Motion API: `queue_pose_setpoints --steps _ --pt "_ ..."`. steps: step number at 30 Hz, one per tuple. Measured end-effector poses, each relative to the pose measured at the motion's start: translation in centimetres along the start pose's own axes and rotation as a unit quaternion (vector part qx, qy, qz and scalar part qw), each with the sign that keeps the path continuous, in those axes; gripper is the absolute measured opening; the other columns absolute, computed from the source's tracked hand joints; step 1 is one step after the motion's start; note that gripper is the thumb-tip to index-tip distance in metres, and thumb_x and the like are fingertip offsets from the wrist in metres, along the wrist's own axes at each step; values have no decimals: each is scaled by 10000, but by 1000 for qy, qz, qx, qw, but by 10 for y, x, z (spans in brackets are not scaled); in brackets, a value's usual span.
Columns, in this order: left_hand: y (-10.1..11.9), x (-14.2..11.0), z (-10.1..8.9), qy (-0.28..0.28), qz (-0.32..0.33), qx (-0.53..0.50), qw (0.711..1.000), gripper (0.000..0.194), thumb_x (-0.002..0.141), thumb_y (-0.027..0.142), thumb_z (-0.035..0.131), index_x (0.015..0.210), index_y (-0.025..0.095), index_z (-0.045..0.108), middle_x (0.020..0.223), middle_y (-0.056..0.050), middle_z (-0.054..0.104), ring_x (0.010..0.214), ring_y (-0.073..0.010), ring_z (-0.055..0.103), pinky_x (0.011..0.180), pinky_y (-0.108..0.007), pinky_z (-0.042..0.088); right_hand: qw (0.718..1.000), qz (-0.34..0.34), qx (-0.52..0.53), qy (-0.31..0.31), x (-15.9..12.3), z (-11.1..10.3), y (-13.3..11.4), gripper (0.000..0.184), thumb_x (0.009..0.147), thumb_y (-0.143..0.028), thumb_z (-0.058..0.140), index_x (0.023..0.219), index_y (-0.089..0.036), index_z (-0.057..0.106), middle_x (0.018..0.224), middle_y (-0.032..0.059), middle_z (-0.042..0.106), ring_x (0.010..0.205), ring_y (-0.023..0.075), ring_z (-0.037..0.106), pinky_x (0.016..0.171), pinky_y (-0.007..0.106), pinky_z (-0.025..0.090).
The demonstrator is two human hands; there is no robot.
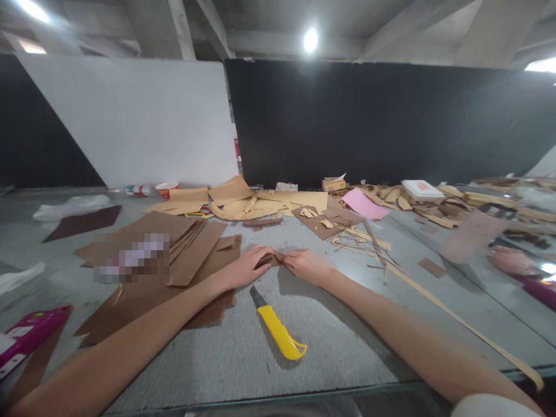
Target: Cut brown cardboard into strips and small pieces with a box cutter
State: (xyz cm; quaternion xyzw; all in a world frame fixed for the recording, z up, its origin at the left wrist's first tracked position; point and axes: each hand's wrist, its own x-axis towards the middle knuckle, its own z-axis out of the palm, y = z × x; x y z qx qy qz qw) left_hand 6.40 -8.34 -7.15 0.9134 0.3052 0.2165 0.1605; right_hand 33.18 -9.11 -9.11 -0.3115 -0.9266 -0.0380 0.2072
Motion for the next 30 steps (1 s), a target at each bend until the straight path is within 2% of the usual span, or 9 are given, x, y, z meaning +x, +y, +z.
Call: queue_pose_setpoints --steps 4,8,14,30 --pt "-1 1 1 -15 22 28 999 430 1089 322 489 1505 243 561 1505 -124 600 1422 -276 511 1219 -470 378 999 35 16 -28 4 -12 -8 263 1064 -196 537 900 -187 744 805 48 710 710 159 639 687 272 420" --pt "-3 2 2 -20 27 51 998 424 1103 329 445 1481 237 615 1497 -135 601 1422 -283 508 1216 -471 387 997 50 25 -48 5 -20 -15 251 1043 -186 559 874 -184 745 813 51 727 709 155 638 669 273 384" --pt "-1 2 1 -29 42 61 997 420 1124 333 419 1485 251 618 1579 -108 563 1490 -257 460 1260 -469 327 996 62 56 -45 3 -14 -18 265 1052 -194 544 900 -185 761 818 55 738 723 163 649 683 279 395" --pt "-4 2 4 -29 38 69 996 451 1137 379 401 1512 215 590 1553 -99 597 1416 -275 494 1210 -462 380 994 76 71 -35 3 -12 -25 261 1045 -181 575 853 -187 752 800 40 732 694 142 620 661 270 348"
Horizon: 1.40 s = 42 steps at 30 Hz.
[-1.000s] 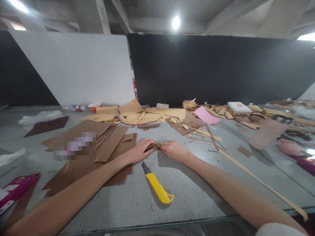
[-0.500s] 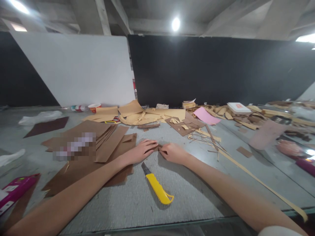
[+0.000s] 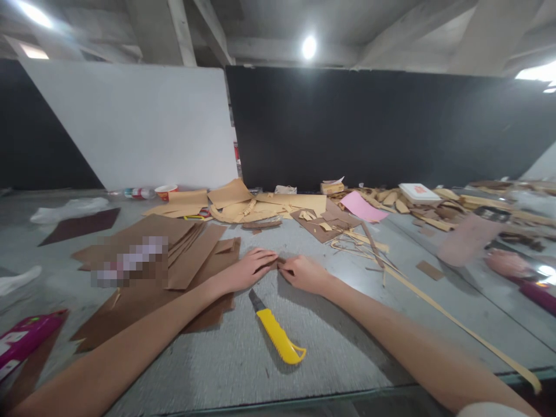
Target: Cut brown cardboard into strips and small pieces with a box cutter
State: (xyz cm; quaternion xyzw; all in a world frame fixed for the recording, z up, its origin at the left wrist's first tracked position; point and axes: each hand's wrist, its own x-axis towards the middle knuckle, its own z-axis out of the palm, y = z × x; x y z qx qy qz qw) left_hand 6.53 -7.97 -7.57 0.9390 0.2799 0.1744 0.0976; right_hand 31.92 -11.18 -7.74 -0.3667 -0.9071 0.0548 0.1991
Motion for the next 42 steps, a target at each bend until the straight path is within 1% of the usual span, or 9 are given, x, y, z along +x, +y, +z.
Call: queue_pose_setpoints --steps 6,15,22,26,30,36,42 --pt "-2 0 2 22 14 1 1000 437 1136 383 407 1500 235 598 1514 -104 623 1401 -262 519 1197 -462 397 1000 1 1 6 -1 1 0 274 1048 -186 568 834 -186 739 795 42 730 684 142 612 654 277 340" --pt "-2 0 2 22 15 2 1000 422 1133 354 423 1496 230 598 1525 -99 617 1410 -262 514 1197 -462 396 1000 1 10 9 -3 2 1 266 1053 -197 563 866 -184 751 806 46 737 689 142 616 664 274 353" --pt "0 1 1 25 12 -6 1000 412 1129 357 433 1475 227 615 1494 -103 643 1387 -263 537 1191 -471 406 1000 -1 6 5 -2 1 1 238 1049 -185 569 903 -190 756 829 46 748 701 140 632 667 268 354" --pt "1 1 0 30 11 -10 999 413 1126 359 438 1469 221 622 1477 -107 655 1381 -265 539 1178 -467 425 1000 -2 7 2 -1 -1 0 233 1037 -174 580 880 -189 751 806 39 748 683 136 626 658 270 345" --pt "2 1 -2 23 11 -5 1000 407 1118 333 455 1464 207 629 1479 -108 656 1371 -269 545 1180 -465 421 1000 4 -1 -5 0 -3 -2 227 1032 -169 583 887 -189 757 801 41 756 670 137 623 650 276 335" --pt "0 1 1 26 11 -10 1000 397 1115 338 470 1452 218 643 1486 -96 657 1374 -275 534 1182 -473 414 1000 6 -19 -16 1 -1 -1 229 1028 -157 580 901 -180 770 791 45 757 663 138 628 638 278 325" --pt "1 2 -1 24 10 -9 1000 401 1110 321 475 1460 208 634 1476 -97 662 1352 -278 542 1163 -464 433 999 -10 -31 -10 0 1 1 209 1034 -174 597 919 -181 772 796 46 753 660 137 621 643 276 327"
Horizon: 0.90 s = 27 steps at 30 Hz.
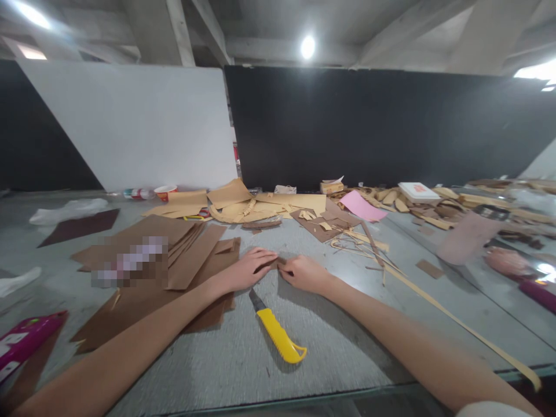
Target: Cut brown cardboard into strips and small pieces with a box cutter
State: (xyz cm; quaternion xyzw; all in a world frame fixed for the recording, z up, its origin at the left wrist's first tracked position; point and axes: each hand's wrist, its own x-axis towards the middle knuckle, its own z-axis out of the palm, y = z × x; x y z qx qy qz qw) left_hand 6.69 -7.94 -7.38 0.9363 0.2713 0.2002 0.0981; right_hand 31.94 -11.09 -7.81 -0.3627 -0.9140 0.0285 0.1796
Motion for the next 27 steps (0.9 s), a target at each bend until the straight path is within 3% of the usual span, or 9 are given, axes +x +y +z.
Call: queue_pose_setpoints --steps 12,23,27 --pt "2 0 -1 7 8 -1 1000 405 1115 334 455 1453 213 643 1466 -115 666 1361 -268 546 1160 -478 447 1000 -5 6 -4 0 2 2 211 1038 -167 571 988 -198 774 815 37 753 683 144 647 658 270 371" --pt "4 0 -1 -1 45 92 995 368 1092 231 454 1398 184 654 1430 -146 644 1423 -299 488 1195 -508 402 1000 -3 9 -18 1 -3 1 233 1050 -180 577 949 -188 787 796 55 753 674 157 666 639 286 367" --pt "11 2 -5 -25 35 109 993 355 1079 203 447 1354 173 670 1367 -148 680 1318 -302 582 1129 -501 456 1000 -1 10 -15 1 -4 0 230 1047 -181 583 934 -199 783 800 50 752 663 152 657 633 286 369"
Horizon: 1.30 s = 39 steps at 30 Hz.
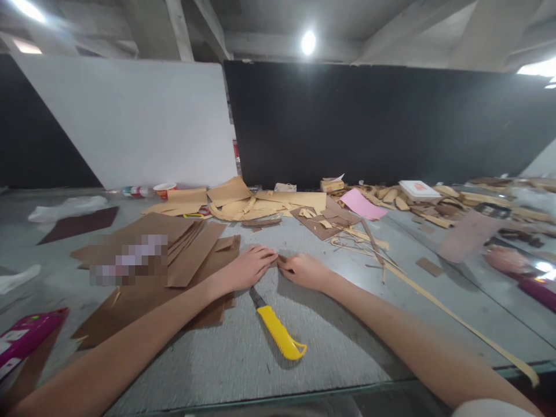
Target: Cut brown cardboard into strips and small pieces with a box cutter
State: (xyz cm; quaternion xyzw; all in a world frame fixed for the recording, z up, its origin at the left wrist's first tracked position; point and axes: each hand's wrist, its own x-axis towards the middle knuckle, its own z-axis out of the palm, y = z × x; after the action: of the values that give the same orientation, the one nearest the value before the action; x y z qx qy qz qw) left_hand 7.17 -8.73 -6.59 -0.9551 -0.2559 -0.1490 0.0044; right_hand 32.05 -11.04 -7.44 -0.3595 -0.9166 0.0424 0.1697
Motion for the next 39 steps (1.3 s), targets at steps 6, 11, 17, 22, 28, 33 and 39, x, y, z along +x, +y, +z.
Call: queue_pose_setpoints --steps 6,11,17,22,28,33,39 --pt "0 0 -4 11 2 -41 999 365 1049 176 457 1319 187 703 1370 -133 713 1286 -281 623 1133 -479 471 1000 2 -22 -13 -3 -5 -3 346 1103 -301 525 882 -192 767 821 66 736 697 163 644 664 298 395" --pt "0 -2 -5 14 -6 -49 999 393 1009 147 480 1316 210 717 1392 -118 708 1317 -276 627 1160 -475 462 996 -7 -59 68 -2 -5 -11 348 1133 -292 398 1178 -176 722 959 93 677 878 212 617 841 344 461" --pt "3 1 -7 -1 -7 -31 999 391 995 134 490 1299 190 730 1367 -124 722 1297 -282 650 1155 -466 475 988 11 -141 62 7 1 -14 324 1116 -329 454 1148 -155 726 1008 117 611 963 262 539 884 410 424" --pt "3 1 -3 6 -14 -44 999 432 997 137 462 1347 195 708 1379 -130 716 1309 -280 642 1161 -475 472 988 8 -146 51 -2 5 -6 304 1087 -220 446 1002 -137 727 909 110 628 898 249 540 853 396 407" --pt "5 -1 1 15 -30 -45 998 462 990 135 456 1387 198 684 1394 -113 712 1332 -270 628 1170 -469 460 992 2 -120 33 -19 -2 6 271 1014 -165 511 848 -164 725 778 77 637 779 215 561 796 355 420" --pt "7 0 -1 3 -32 -40 999 459 976 120 467 1377 182 681 1399 -121 702 1324 -271 625 1146 -455 481 997 21 -54 42 -21 -9 17 396 1054 -216 495 713 -184 694 737 62 607 733 188 568 730 321 417" --pt "5 -1 2 13 -27 -42 999 433 982 115 481 1365 172 675 1407 -126 680 1333 -277 594 1165 -460 469 996 17 11 84 -20 -6 31 277 1079 -254 513 1058 -179 779 880 73 634 864 204 621 786 307 471"
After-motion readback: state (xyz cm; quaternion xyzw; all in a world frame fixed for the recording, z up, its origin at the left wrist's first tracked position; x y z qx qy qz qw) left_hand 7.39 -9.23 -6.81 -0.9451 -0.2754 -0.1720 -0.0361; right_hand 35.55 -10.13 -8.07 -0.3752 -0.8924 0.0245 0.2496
